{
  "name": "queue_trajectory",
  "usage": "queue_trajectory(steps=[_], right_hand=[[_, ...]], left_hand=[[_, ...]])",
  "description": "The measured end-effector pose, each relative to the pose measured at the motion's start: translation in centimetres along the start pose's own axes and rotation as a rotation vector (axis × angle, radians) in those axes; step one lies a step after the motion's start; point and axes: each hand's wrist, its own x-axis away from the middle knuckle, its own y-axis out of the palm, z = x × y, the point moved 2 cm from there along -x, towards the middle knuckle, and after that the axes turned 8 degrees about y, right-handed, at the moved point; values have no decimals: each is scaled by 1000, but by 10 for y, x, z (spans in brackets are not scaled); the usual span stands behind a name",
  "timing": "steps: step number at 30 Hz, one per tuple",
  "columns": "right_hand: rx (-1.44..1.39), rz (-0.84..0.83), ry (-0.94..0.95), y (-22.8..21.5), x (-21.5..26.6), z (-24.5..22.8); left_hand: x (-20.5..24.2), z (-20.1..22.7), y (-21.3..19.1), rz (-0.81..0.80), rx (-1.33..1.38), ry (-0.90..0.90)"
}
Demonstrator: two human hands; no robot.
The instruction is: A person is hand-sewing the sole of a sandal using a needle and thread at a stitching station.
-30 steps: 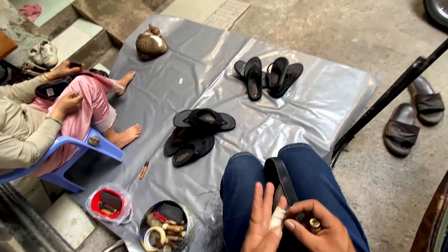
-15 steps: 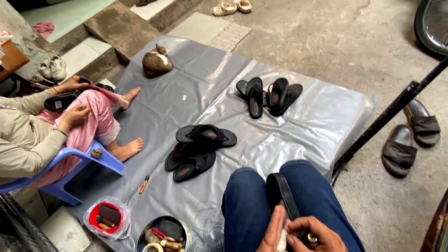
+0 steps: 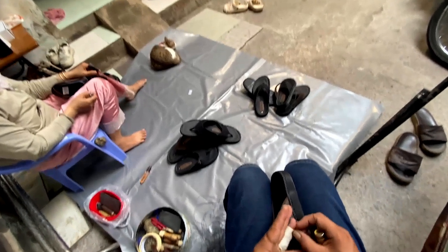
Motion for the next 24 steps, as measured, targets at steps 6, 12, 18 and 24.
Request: queue_trajectory(steps=[6, 12, 18, 24], right_hand=[[115, 2, 9, -33, -11, 16], [219, -48, -165, -25, -17, 37], [282, -131, -24, -12, -9, 32], [283, 4, -49, 6, 1, 43]], left_hand=[[7, 38, -17, 120, -628, 371], [-10, 46, -9, 55, -992, 143], [-29, 35, -9, 43, -823, -8], [-28, 45, -5, 182, -865, -296]])
